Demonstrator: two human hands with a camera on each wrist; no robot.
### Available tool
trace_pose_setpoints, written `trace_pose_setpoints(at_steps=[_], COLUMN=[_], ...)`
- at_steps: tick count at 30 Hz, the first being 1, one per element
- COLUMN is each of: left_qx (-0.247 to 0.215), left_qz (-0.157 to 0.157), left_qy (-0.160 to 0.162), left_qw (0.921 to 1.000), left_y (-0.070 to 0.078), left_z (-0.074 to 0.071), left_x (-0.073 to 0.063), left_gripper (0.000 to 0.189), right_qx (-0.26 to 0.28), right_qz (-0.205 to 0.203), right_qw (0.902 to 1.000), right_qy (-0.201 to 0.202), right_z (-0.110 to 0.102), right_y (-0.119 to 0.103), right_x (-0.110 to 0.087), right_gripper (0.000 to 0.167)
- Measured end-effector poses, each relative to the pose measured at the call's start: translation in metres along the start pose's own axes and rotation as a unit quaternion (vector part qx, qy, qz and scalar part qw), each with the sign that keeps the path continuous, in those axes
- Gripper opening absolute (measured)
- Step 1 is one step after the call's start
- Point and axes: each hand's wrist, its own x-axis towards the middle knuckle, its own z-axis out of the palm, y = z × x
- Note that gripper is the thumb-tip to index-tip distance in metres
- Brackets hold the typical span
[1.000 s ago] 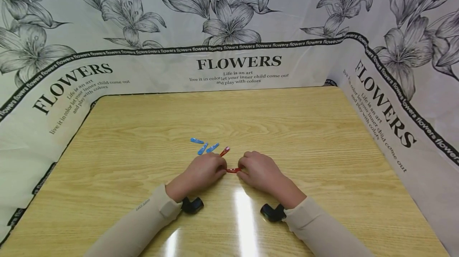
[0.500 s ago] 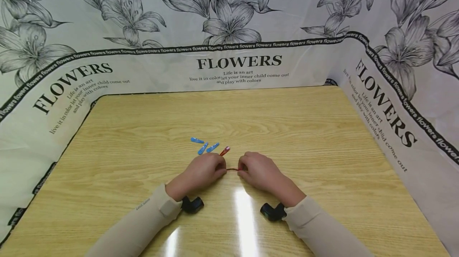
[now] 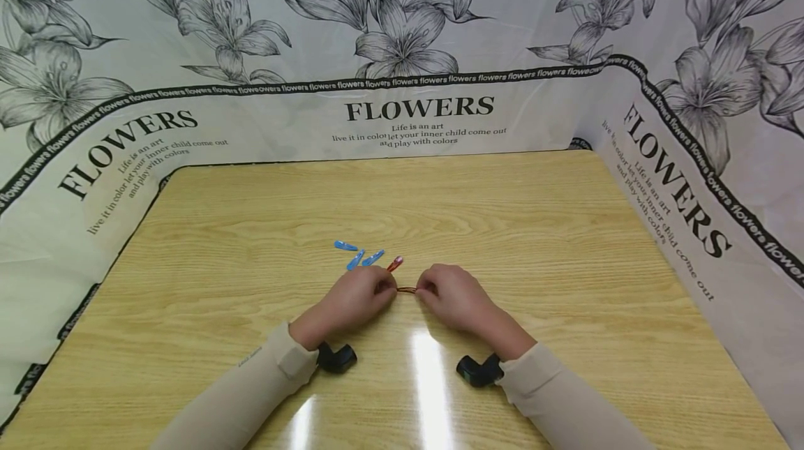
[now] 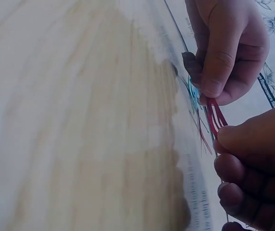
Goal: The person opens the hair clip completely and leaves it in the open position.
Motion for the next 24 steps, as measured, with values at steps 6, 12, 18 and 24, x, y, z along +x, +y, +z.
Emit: trace_pose_setpoints(at_steps=[6, 12, 18, 24], left_qx=[-0.070, -0.118, -0.164, -0.194], left_qz=[0.003, 0.009, -0.006, -0.021], left_qy=[0.009, 0.020, 0.028, 0.047], left_qw=[0.9975, 0.9927, 0.9860, 0.9797], left_y=[-0.004, -0.007, -0.008, -0.012], left_z=[-0.002, -0.005, -0.010, -0.013], left_x=[-0.001, -0.001, -0.002, -0.002], left_gripper=[0.013, 0.017, 0.021, 0.023], right_qx=[0.035, 0.069, 0.120, 0.164], right_qz=[0.015, 0.027, 0.067, 0.088], right_qw=[0.9991, 0.9969, 0.9906, 0.9824], right_qy=[0.017, 0.028, 0.010, 0.008], right_z=[-0.001, -0.002, -0.003, -0.004], right_y=[0.002, 0.002, 0.002, -0.001], right_x=[0.000, 0.002, 0.005, 0.009], right_gripper=[0.006, 0.007, 0.013, 0.018])
